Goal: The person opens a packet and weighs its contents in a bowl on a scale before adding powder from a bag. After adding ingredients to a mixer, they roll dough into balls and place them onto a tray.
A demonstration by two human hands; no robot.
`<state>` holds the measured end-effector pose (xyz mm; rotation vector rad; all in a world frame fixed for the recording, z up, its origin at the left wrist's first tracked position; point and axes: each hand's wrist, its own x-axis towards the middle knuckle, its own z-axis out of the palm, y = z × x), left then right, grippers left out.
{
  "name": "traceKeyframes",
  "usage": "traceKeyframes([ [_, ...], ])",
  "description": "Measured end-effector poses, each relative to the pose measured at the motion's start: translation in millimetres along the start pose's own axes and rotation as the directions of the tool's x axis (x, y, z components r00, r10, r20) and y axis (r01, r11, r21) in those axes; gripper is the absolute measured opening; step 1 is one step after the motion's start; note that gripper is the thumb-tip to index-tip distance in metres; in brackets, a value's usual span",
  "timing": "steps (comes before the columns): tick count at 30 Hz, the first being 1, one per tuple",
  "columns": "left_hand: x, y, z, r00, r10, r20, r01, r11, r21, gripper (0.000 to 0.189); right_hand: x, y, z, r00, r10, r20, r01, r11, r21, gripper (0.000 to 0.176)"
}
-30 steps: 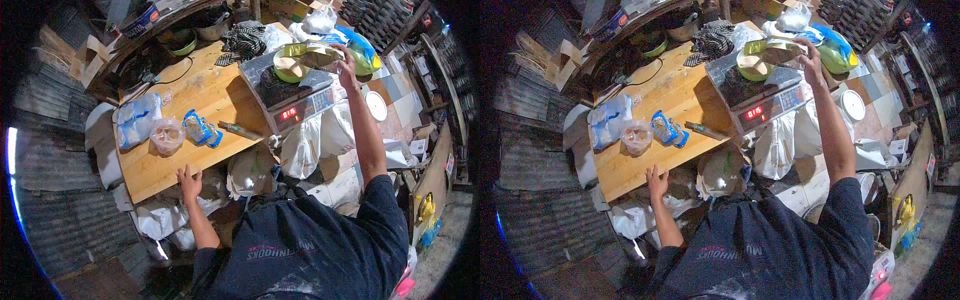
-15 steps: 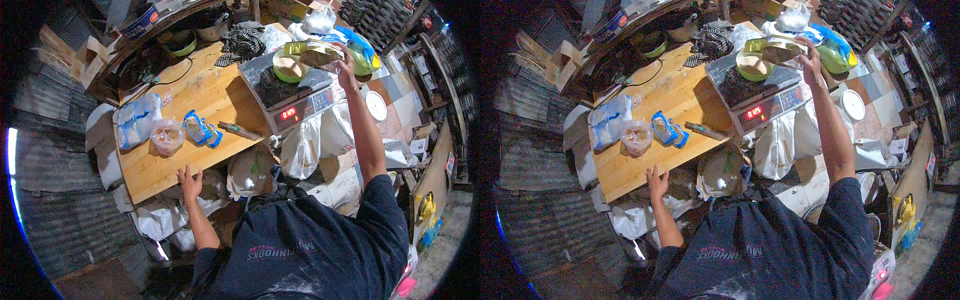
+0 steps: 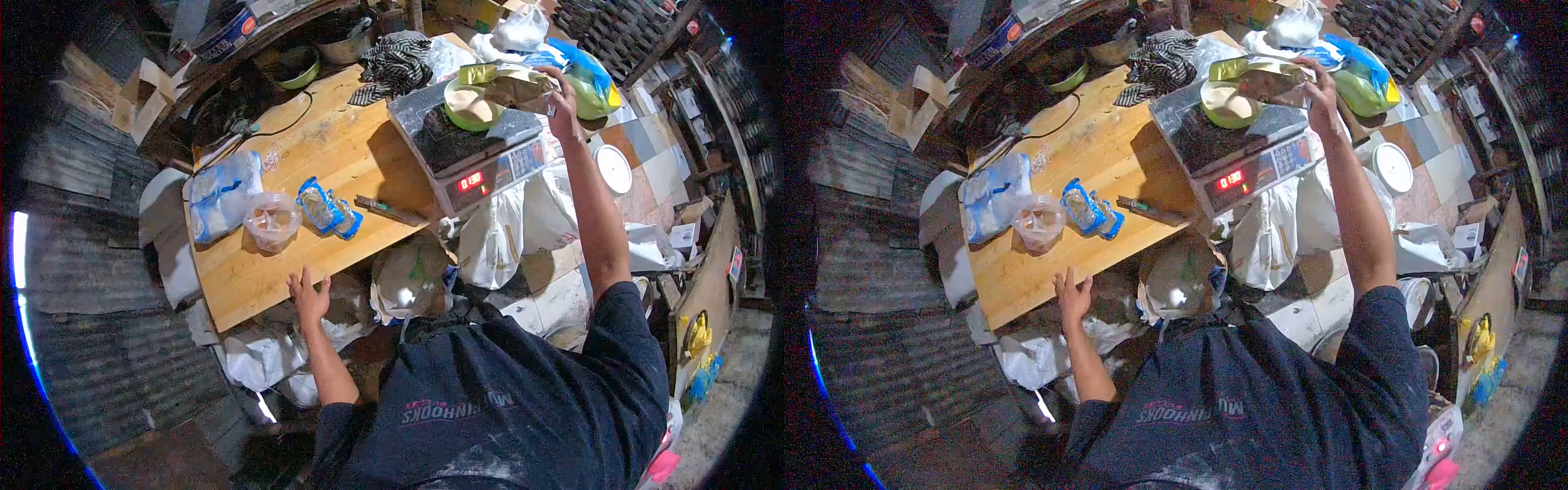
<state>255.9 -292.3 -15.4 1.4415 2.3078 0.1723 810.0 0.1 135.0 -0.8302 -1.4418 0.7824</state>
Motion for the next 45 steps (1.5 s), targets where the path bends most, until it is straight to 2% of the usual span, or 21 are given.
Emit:
traceKeyframes([
  [1,0.0,-0.6,0.7,1.000,0.004,-0.009,-0.004,1.000,0.003,0.072,-1.7,3.5,-1.0,1.000,0.002,-0.001,-0.002,1.000,0.000,0.063],
  [3,0.8,-0.9,1.2,1.000,0.010,-0.018,-0.010,1.000,0.007,0.072,-3.5,-5.7,10.5,0.990,0.095,-0.107,-0.085,0.992,0.089,0.060],
  [6,0.8,-1.8,2.9,0.998,0.009,-0.065,-0.011,0.999,-0.031,0.072,-0.7,5.2,1.7,0.997,0.030,-0.068,-0.030,1.000,0.006,0.059],
  [10,1.4,-3.9,5.3,0.997,0.017,-0.073,-0.018,1.000,-0.025,0.073,-4.6,-3.2,7.1,0.998,0.036,-0.051,-0.034,0.999,0.040,0.060],
  [13,1.0,-2.4,4.8,0.998,0.005,-0.061,-0.006,1.000,-0.026,0.074,-6.0,-8.1,9.4,0.993,0.044,-0.114,-0.038,0.998,0.050,0.060],
  [15,1.0,-1.9,4.4,0.998,-0.001,-0.057,0.000,1.000,-0.023,0.074,-4.7,-10.7,6.1,0.998,0.070,-0.008,-0.070,0.997,-0.022,0.062],
  [16,0.9,-1.7,4.4,0.998,-0.001,-0.056,0.000,1.000,-0.023,0.075,-5.5,-10.7,6.3,0.998,0.070,-0.008,-0.070,0.997,-0.023,0.062],
  [18,1.4,-3.3,5.6,0.999,-0.002,-0.054,0.000,1.000,-0.023,0.076,-6.7,-20.3,15.1,0.995,0.044,-0.088,-0.043,0.999,0.006,0.061],
  [22,4.3,-9.4,7.9,1.000,0.020,-0.015,-0.020,1.000,-0.008,0.079,-5.7,-14.2,8.7,0.999,0.045,-0.018,-0.045,0.999,-0.028,0.063],
  [24,3.8,-8.8,8.0,0.999,0.027,-0.021,-0.027,1.000,-0.002,0.079,-6.2,-17.2,16.3,0.991,0.029,-0.127,-0.025,0.999,0.028,0.061],
  [25,3.7,-8.6,8.0,0.999,0.024,-0.022,-0.025,1.000,-0.010,0.079,-5.4,-14.4,12.0,0.991,0.029,-0.127,-0.026,0.999,0.029,0.061],
  [27,3.0,-7.6,6.4,1.000,0.021,-0.023,-0.022,1.000,-0.017,0.079,-2.4,-13.8,5.3,1.000,0.009,0.004,-0.009,0.996,-0.090,0.061],
  [28,2.5,-7.0,5.6,1.000,0.022,-0.021,-0.023,1.000,-0.012,0.079,-3.9,-11.3,5.2,1.000,0.009,0.003,-0.009,0.996,-0.090,0.061],
  [30,2.8,-7.8,6.4,1.000,0.025,-0.018,-0.025,1.000,-0.007,0.078,-7.5,-28.8,22.1,0.985,0.096,-0.144,-0.089,0.994,0.057,0.057],
  [31,3.1,-8.2,7.3,0.999,0.032,-0.026,-0.032,0.999,-0.009,0.078,-6.8,-24.0,17.4,0.985,0.097,-0.144,-0.090,0.994,0.056,0.057],
  [33,2.0,-6.3,5.1,0.999,0.038,-0.035,-0.038,0.999,-0.010,0.078,-3.6,-17.8,11.2,0.997,0.064,-0.030,-0.065,0.998,-0.013,0.056],
  [36,1.6,-3.9,4.1,0.999,0.013,-0.041,-0.013,1.000,0.001,0.078,-7.5,-21.5,19.2,0.990,0.052,-0.128,-0.049,0.998,0.031,0.054],
  [37,2.5,-4.8,4.1,1.000,0.013,-0.026,-0.013,1.000,0.004,0.078,-6.6,-17.3,14.4,0.990,0.052,-0.128,-0.048,0.998,0.031,0.054],
  [39,3.5,-6.9,5.2,1.000,0.013,-0.012,-0.013,1.000,0.009,0.079,-4.5,-10.1,4.6,0.998,0.058,-0.028,-0.059,0.997,-0.045,0.056],
  [43,2.9,-5.7,4.2,1.000,0.017,-0.013,-0.017,1.000,0.019,0.079,-7.3,-8.7,8.3,0.998,0.016,-0.054,-0.018,0.999,-0.040,0.056],
  [45,2.8,-7.0,4.7,1.000,0.015,-0.010,-0.015,1.000,0.023,0.078,-10.6,-16.1,15.7,0.986,0.095,-0.139,-0.090,0.995,0.039,0.055],
])
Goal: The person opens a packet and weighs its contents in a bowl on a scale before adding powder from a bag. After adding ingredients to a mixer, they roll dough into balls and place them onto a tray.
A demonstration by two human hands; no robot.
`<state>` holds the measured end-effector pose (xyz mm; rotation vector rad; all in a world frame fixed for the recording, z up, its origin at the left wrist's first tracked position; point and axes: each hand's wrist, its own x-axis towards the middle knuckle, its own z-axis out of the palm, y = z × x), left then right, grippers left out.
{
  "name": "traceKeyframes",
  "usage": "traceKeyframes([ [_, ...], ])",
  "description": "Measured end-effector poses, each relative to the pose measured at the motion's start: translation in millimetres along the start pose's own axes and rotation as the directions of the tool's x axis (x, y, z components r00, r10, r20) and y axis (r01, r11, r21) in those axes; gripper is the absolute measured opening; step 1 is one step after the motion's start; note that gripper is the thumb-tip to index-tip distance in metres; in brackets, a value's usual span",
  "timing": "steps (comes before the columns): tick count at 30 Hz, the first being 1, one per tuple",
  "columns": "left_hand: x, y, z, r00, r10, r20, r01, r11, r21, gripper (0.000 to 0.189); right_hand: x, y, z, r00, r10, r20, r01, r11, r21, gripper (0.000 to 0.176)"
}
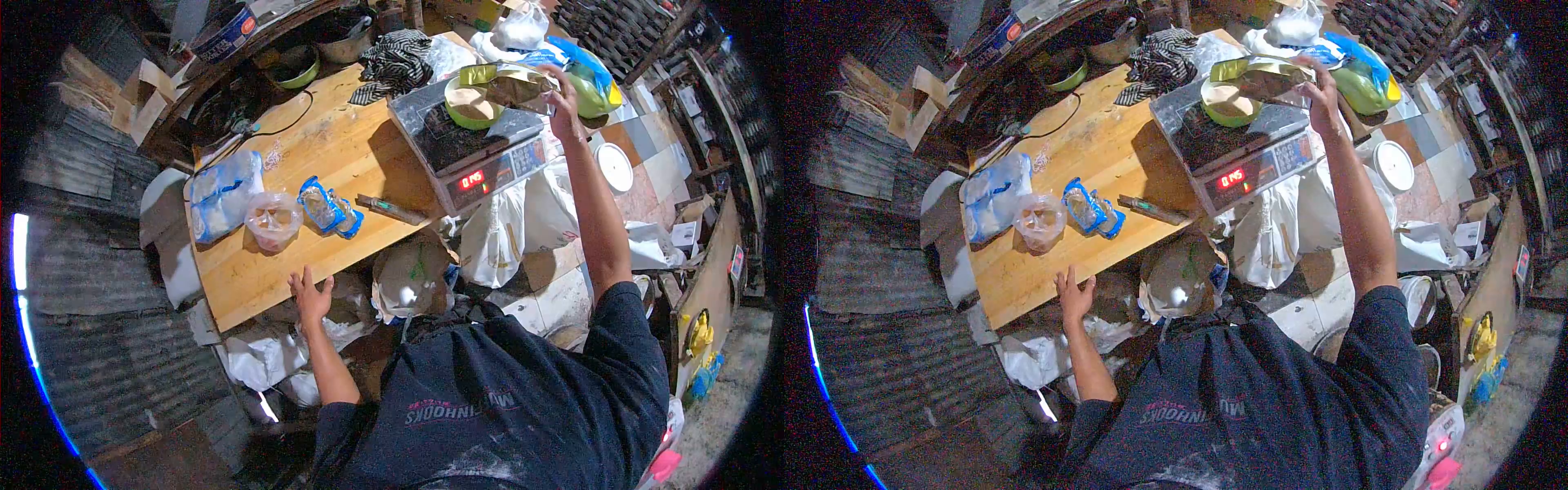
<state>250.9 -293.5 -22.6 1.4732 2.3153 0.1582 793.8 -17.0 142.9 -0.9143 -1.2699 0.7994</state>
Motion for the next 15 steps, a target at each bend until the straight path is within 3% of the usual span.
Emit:
traceKeyframes([
  [4,1.4,-3.4,2.3,1.000,0.023,-0.016,-0.023,1.000,-0.008,0.078,2.5,4.8,-4.7,0.995,-0.026,0.093,0.032,0.997,-0.072,0.056],
  [7,1.2,-3.4,2.4,1.000,0.025,-0.017,-0.025,0.999,-0.020,0.078,2.1,6.6,-1.0,0.999,-0.032,-0.039,0.032,0.999,0.001,0.057],
  [9,1.7,-3.1,2.1,0.999,0.028,-0.019,-0.029,0.999,-0.026,0.078,4.4,7.5,-8.1,0.993,-0.004,0.115,0.006,1.000,-0.016,0.059],
  [10,1.4,-3.0,2.0,0.999,0.028,-0.016,-0.028,0.999,-0.019,0.078,4.2,9.8,-9.7,0.994,-0.006,0.114,0.008,1.000,-0.017,0.059],
  [13,1.6,1.6,-0.2,1.000,0.009,0.001,-0.009,1.000,-0.008,0.078,1.0,0.3,2.1,1.000,0.008,0.024,-0.009,0.999,0.051,0.061],
  [15,0.2,3.7,-2.3,1.000,-0.011,0.013,0.011,1.000,-0.002,0.077,0.5,-3.0,7.6,0.997,-0.062,-0.043,0.063,0.998,0.020,0.063],
])
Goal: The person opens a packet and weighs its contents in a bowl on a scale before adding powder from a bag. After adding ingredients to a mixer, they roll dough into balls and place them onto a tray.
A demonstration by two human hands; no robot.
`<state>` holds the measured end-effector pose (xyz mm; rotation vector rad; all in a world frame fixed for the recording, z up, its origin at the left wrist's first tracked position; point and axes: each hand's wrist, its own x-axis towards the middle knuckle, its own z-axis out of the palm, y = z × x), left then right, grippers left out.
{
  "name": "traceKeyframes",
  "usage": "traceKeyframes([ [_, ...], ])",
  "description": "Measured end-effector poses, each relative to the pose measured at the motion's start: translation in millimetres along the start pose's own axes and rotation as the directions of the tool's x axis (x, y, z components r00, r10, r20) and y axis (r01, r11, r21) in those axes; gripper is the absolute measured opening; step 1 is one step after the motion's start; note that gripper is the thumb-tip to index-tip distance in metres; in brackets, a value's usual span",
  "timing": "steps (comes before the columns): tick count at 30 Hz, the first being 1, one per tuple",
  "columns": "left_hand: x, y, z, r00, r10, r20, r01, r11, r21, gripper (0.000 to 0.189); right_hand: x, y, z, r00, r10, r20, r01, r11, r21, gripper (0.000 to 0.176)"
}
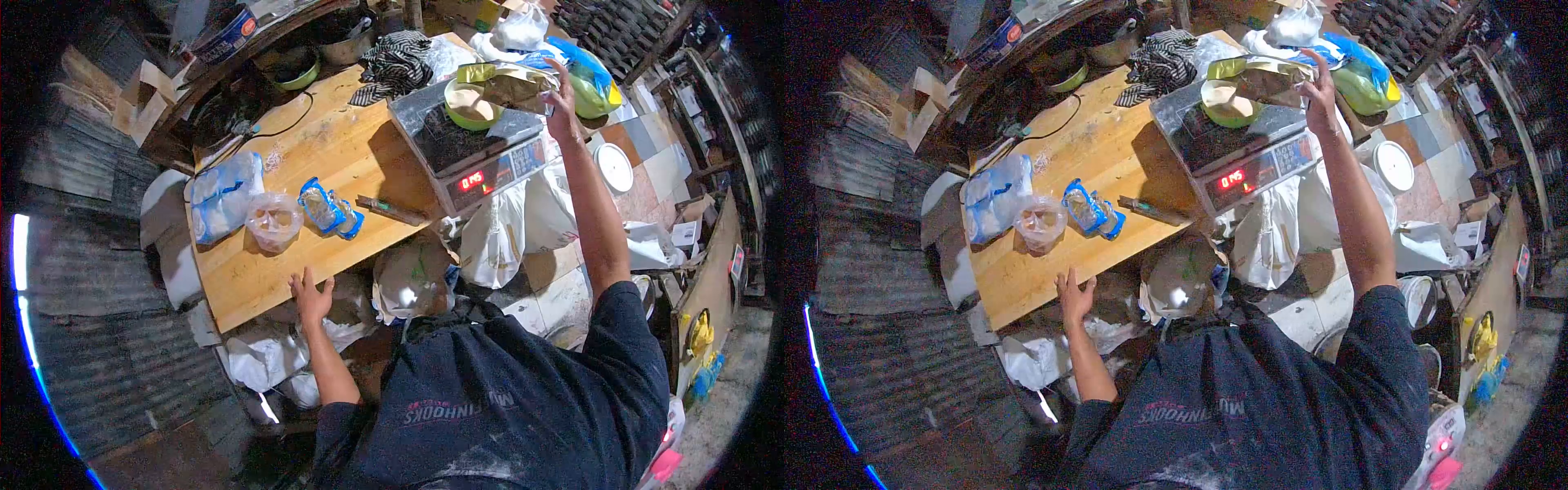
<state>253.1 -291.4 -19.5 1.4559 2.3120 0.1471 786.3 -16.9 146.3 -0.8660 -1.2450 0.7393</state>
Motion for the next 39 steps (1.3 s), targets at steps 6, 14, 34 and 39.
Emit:
traceKeyframes([
  [6,-0.9,2.0,-1.6,1.000,-0.005,-0.002,0.005,1.000,-0.016,0.077,7.0,20.1,-18.6,0.975,0.085,0.205,-0.096,0.994,0.045,0.058],
  [14,-1.2,1.9,-4.1,1.000,0.018,0.008,-0.018,1.000,-0.009,0.078,4.8,27.8,-19.8,0.987,0.112,0.116,-0.120,0.991,0.060,0.057],
  [34,-1.2,-0.2,-1.5,0.999,0.031,-0.022,-0.032,0.999,-0.029,0.077,-6.1,22.4,-11.2,0.960,0.278,0.010,-0.249,0.841,0.480,0.062],
  [39,-1.9,0.6,-1.5,1.000,0.017,-0.022,-0.018,0.999,-0.038,0.077,0.5,61.6,-34.0,0.926,-0.340,0.166,0.374,0.890,-0.263,0.059],
])
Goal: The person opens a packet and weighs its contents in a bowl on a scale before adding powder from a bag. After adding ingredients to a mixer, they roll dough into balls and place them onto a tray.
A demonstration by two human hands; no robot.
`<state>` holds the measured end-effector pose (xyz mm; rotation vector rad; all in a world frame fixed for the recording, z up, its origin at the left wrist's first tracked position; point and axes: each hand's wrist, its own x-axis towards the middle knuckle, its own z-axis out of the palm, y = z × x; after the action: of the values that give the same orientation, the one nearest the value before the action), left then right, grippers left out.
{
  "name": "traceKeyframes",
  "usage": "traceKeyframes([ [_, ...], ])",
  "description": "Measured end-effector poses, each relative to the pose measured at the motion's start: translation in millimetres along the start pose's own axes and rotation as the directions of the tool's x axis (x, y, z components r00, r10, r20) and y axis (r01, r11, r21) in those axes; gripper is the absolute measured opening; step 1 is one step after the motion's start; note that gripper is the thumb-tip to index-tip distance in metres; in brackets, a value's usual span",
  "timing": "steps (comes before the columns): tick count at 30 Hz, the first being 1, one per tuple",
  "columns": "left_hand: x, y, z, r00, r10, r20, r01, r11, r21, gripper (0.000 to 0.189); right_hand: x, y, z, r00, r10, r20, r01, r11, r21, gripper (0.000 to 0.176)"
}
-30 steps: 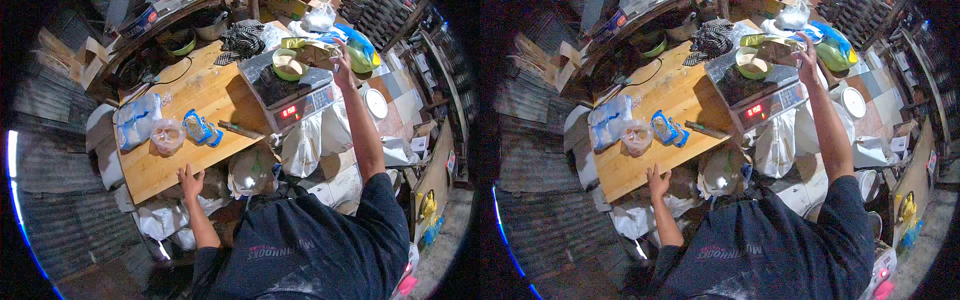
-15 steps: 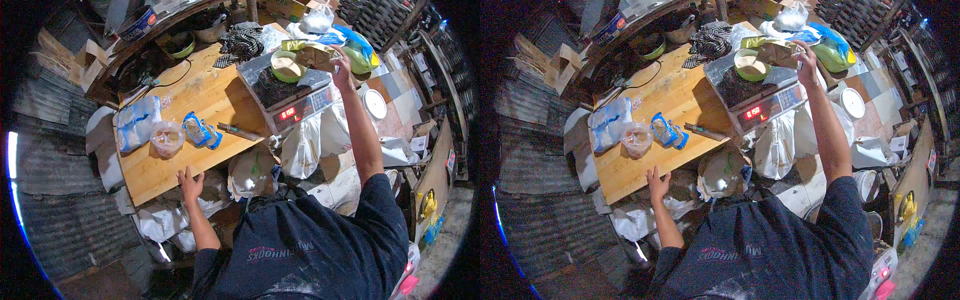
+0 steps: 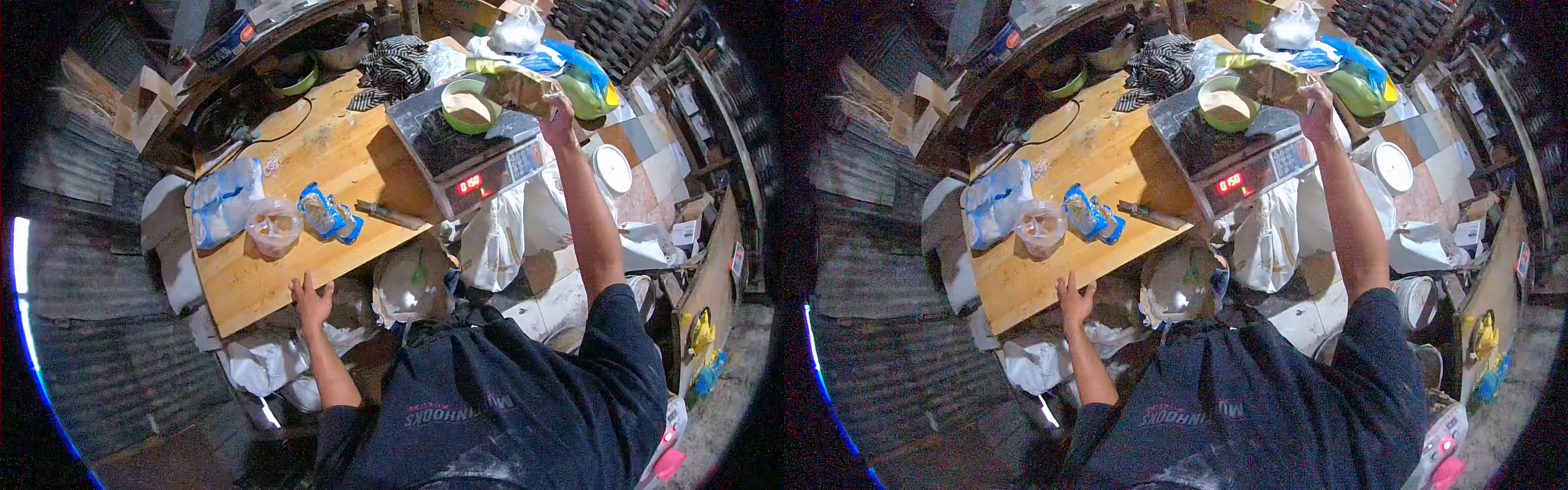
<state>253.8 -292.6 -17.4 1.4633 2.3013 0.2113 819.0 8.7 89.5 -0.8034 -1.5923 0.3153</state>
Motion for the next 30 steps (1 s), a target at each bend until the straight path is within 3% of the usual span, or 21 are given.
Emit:
traceKeyframes([
  [1,1.3,-2.1,1.7,1.000,0.003,0.000,-0.003,1.000,0.016,0.078,-1.4,2.0,-4.9,1.000,0.000,0.000,0.000,1.000,0.000,0.059],
  [2,2.7,-4.1,3.4,1.000,0.005,0.000,-0.005,1.000,0.031,0.078,6.4,-24.3,-3.3,0.966,0.258,-0.005,-0.248,0.932,0.264,0.057],
  [3,3.5,-5.1,4.4,1.000,0.004,-0.001,-0.004,1.000,0.030,0.078,13.1,-48.2,2.6,0.869,0.492,0.058,-0.452,0.739,0.500,0.055],
  [4,3.5,-6.0,5.3,1.000,0.010,-0.009,-0.010,1.000,0.029,0.078,15.8,-60.9,13.3,0.851,0.522,-0.053,-0.412,0.727,0.550,0.053],
  [7,4.3,-7.9,7.3,1.000,0.020,-0.019,-0.019,0.999,0.030,0.078,13.9,-37.7,2.4,0.867,0.497,0.025,-0.454,0.770,0.448,0.053],
  [11,4.9,-10.5,7.9,1.000,0.025,-0.015,-0.025,0.998,0.050,0.078,15.4,-42.8,10.3,0.879,0.475,-0.045,-0.404,0.792,0.458,0.052],
  [17,2.8,-6.3,4.6,1.000,0.005,0.001,-0.005,0.999,0.048,0.079,14.2,-36.3,7.1,0.885,0.462,0.056,-0.439,0.790,0.429,0.056],
  [19,2.0,-3.1,2.4,1.000,-0.007,0.014,0.006,0.999,0.046,0.079,17.5,-47.8,11.4,0.897,0.438,-0.057,-0.382,0.835,0.396,0.059],
  [25,3.3,-3.4,1.6,0.999,-0.014,0.037,0.013,0.999,0.033,0.080,16.5,-33.8,8.9,0.880,0.470,-0.071,-0.396,0.809,0.435,0.061],
  [29,3.4,-3.0,1.8,1.000,-0.007,0.029,0.006,1.000,0.022,0.080,19.1,-57.3,14.4,0.848,0.514,-0.130,-0.395,0.776,0.492,0.061],
  [30,2.9,-1.2,0.6,1.000,-0.005,0.029,0.005,1.000,0.022,0.080,16.6,-48.0,9.7,0.925,0.375,-0.063,-0.333,0.879,0.341,0.061],
])
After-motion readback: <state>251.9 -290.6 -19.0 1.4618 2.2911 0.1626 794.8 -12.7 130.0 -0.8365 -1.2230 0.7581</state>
